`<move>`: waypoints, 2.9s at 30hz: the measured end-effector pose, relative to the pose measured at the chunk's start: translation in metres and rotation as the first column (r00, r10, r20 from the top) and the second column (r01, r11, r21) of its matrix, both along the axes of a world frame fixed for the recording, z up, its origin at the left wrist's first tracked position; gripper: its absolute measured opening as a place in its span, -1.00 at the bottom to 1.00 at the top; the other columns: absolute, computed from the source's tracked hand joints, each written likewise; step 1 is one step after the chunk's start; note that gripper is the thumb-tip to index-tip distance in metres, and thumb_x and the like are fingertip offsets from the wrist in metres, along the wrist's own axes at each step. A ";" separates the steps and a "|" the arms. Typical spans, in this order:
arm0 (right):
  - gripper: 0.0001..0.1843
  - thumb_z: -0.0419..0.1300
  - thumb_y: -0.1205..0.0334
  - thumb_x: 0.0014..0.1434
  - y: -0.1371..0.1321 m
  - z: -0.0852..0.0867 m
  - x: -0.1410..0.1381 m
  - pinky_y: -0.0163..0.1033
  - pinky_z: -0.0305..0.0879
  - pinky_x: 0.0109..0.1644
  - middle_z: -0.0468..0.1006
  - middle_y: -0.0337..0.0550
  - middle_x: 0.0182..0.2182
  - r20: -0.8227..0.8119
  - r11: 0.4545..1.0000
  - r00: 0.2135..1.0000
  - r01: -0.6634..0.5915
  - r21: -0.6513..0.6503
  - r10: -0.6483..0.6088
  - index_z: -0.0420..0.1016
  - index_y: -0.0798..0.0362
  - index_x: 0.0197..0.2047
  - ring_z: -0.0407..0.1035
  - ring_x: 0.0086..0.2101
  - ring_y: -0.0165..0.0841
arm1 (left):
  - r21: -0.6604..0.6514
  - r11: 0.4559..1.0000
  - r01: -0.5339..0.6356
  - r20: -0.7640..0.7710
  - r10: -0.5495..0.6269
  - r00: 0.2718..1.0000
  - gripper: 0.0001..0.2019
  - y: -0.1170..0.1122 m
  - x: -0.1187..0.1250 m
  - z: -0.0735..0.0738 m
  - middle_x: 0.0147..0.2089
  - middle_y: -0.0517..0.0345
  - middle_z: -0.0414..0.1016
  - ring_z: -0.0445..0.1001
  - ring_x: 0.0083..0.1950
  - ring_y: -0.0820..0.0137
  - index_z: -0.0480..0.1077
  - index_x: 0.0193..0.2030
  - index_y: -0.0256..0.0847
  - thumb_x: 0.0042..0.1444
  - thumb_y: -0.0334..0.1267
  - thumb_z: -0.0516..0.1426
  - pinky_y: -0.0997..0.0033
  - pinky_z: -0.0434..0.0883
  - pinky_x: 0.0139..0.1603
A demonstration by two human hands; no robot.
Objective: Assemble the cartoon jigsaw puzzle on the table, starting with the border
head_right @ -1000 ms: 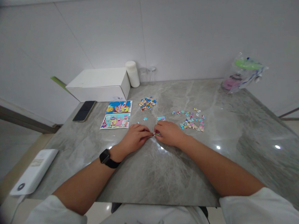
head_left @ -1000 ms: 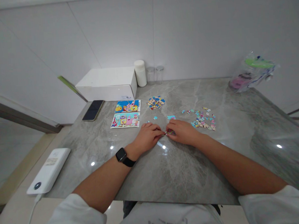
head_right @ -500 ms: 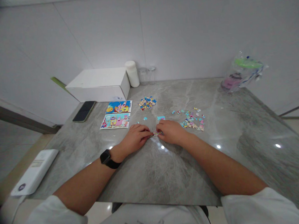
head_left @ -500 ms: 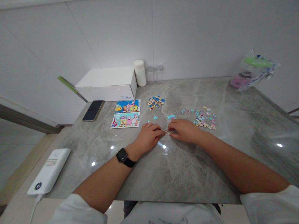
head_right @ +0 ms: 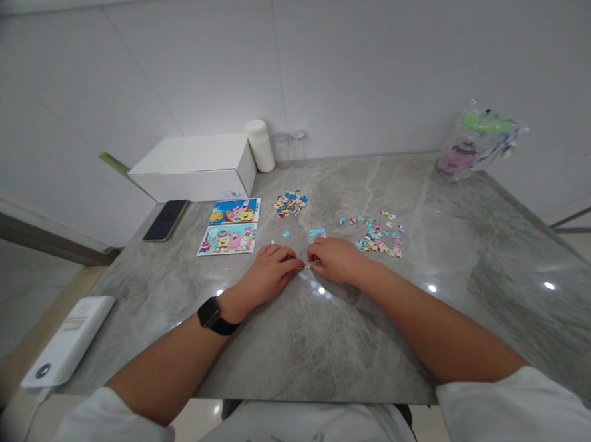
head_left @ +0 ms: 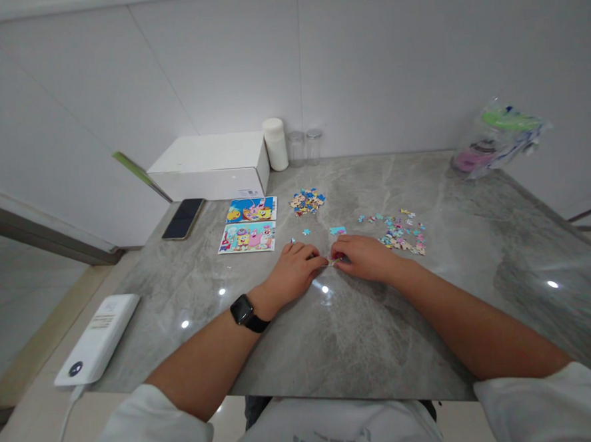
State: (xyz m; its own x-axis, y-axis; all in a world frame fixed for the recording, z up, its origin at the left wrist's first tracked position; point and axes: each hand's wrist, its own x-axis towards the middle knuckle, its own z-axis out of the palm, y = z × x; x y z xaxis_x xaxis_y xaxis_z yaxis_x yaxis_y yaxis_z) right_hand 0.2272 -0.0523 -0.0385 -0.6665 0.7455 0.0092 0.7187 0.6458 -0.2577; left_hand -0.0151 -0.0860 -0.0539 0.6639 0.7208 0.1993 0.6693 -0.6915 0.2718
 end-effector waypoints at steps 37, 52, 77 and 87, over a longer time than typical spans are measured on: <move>-0.84 0.24 0.18 0.26 -0.010 0.132 0.118 -0.24 0.27 -0.30 0.60 -0.18 -0.38 -0.670 0.747 0.665 0.618 0.245 -0.331 0.63 0.03 -0.19 0.37 -0.42 -0.36 | -0.072 0.975 -0.211 0.442 0.221 0.869 -0.55 0.009 -0.014 0.005 -0.46 0.15 0.40 0.42 -0.34 0.29 0.31 -0.44 -0.12 0.48 -0.10 -0.13 0.28 0.32 -0.23; -0.84 0.23 0.27 0.23 0.007 -0.003 0.184 -0.24 0.28 -0.18 0.64 -0.14 -0.32 -0.356 0.810 0.766 0.585 0.039 -0.536 0.67 0.03 -0.20 0.44 -0.35 -0.34 | -0.183 0.939 -0.292 0.430 0.344 0.835 -0.59 0.008 -0.012 -0.005 -0.36 0.23 0.54 0.57 -0.28 0.29 0.38 0.25 -0.19 0.42 -0.02 0.03 0.30 0.44 -0.12; -0.80 0.20 0.18 0.40 -0.012 -0.002 0.096 -0.08 0.37 0.03 0.64 -0.04 -0.24 -0.456 0.922 0.885 0.252 0.295 -0.096 0.64 -0.05 -0.23 0.47 -0.17 -0.22 | -0.094 0.984 -0.150 0.544 0.177 0.820 -0.78 0.007 -0.005 0.006 -0.18 0.07 0.57 0.52 -0.15 0.31 0.52 -0.01 -0.19 0.34 -0.16 0.13 0.26 0.47 -0.02; -0.71 0.18 0.19 0.41 -0.019 0.014 0.003 -0.06 0.37 -0.09 0.64 -0.11 -0.31 -0.431 0.918 0.880 -0.014 0.396 0.200 0.64 -0.15 -0.35 0.46 -0.26 -0.25 | -0.524 0.847 0.088 0.674 0.350 0.651 -0.64 -0.010 0.005 0.022 -0.33 0.15 0.46 0.43 -0.28 0.38 0.47 -0.27 -0.20 0.34 0.07 0.14 0.40 0.38 -0.26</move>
